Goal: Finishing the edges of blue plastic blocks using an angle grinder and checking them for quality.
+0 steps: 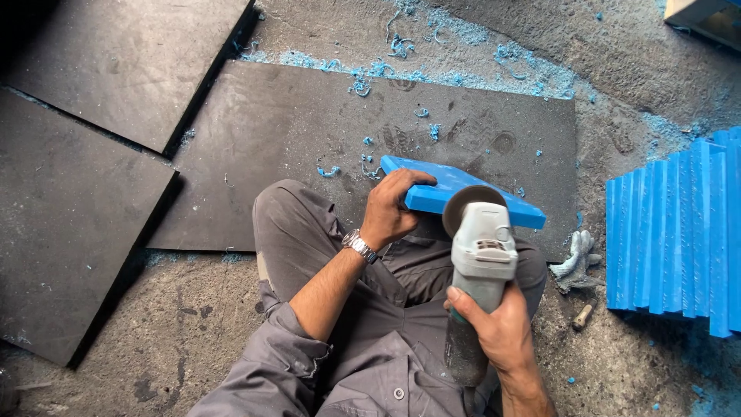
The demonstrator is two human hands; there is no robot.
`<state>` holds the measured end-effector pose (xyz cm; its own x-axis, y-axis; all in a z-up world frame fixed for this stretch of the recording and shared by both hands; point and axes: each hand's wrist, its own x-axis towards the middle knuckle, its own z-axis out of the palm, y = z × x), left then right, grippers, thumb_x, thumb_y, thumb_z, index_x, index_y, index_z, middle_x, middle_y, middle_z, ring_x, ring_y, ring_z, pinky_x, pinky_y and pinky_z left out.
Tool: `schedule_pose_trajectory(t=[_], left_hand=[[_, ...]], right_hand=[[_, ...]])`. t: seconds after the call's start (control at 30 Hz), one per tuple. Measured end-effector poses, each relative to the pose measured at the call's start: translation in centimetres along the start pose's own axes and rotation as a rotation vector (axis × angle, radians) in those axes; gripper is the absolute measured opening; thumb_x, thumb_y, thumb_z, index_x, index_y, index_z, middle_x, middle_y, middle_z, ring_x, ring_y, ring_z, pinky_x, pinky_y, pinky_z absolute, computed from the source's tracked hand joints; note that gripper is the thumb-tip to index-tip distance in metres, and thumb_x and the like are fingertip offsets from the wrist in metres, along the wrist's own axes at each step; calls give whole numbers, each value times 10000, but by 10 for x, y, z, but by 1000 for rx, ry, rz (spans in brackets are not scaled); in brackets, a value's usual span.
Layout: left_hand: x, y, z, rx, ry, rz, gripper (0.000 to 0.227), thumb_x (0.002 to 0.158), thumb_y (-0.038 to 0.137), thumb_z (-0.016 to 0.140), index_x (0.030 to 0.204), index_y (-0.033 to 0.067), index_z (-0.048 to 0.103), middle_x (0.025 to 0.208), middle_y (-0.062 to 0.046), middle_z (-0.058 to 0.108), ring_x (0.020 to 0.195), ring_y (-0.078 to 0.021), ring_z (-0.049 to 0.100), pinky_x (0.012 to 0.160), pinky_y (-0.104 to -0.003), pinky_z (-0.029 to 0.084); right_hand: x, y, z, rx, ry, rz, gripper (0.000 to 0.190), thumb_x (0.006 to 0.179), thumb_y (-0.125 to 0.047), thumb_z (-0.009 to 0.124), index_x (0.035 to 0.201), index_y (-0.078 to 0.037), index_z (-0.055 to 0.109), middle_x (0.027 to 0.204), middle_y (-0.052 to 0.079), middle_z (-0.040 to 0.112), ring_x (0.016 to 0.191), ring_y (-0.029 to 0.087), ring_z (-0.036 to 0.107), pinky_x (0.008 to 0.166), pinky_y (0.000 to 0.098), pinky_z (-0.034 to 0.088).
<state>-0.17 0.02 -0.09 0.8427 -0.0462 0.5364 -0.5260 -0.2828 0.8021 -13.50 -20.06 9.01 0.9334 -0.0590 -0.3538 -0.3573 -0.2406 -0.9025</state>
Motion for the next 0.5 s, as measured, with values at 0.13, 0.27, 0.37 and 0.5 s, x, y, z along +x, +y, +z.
schedule_pose_trajectory(t=[0.13, 0.27, 0.37, 0.5], left_hand=[[-2, 4, -2, -32, -15, -12, 420, 735, 84, 816, 1126, 88, 666, 1136, -52, 708, 1077, -300, 678, 959, -410, 538], [-9, -2, 0, -34, -11, 25, 425, 730, 37, 765, 1137, 83, 653, 1175, -56, 708, 1114, -302, 680, 1038, -426, 524], [-9, -2, -2, -15, -17, 19, 468, 690, -23, 683, 1144, 92, 662, 1181, -46, 718, 1140, -299, 685, 1085, -435, 516], [-8, -1, 1, 4, -5, 14, 481, 690, -45, 658, 1149, 95, 663, 1179, -40, 720, 1133, -297, 684, 1090, -437, 514]], right_hand=[[4, -29, 28, -238, -14, -256, 597, 760, -192, 832, 1237, 52, 569, 1019, 111, 707, 889, 188, 698, 791, 340, 566], [-4, -18, 21, -81, -36, -9, 590, 752, -216, 815, 1232, 29, 576, 954, 129, 729, 799, 209, 736, 748, 360, 604], [-14, 16, -7, 91, 5, 6, 507, 824, -200, 775, 1196, 94, 597, 948, 179, 725, 814, 254, 743, 764, 392, 608], [-30, 6, -25, 262, -60, -107, 459, 839, -152, 688, 1213, 83, 564, 1009, 176, 711, 891, 257, 743, 797, 397, 621]])
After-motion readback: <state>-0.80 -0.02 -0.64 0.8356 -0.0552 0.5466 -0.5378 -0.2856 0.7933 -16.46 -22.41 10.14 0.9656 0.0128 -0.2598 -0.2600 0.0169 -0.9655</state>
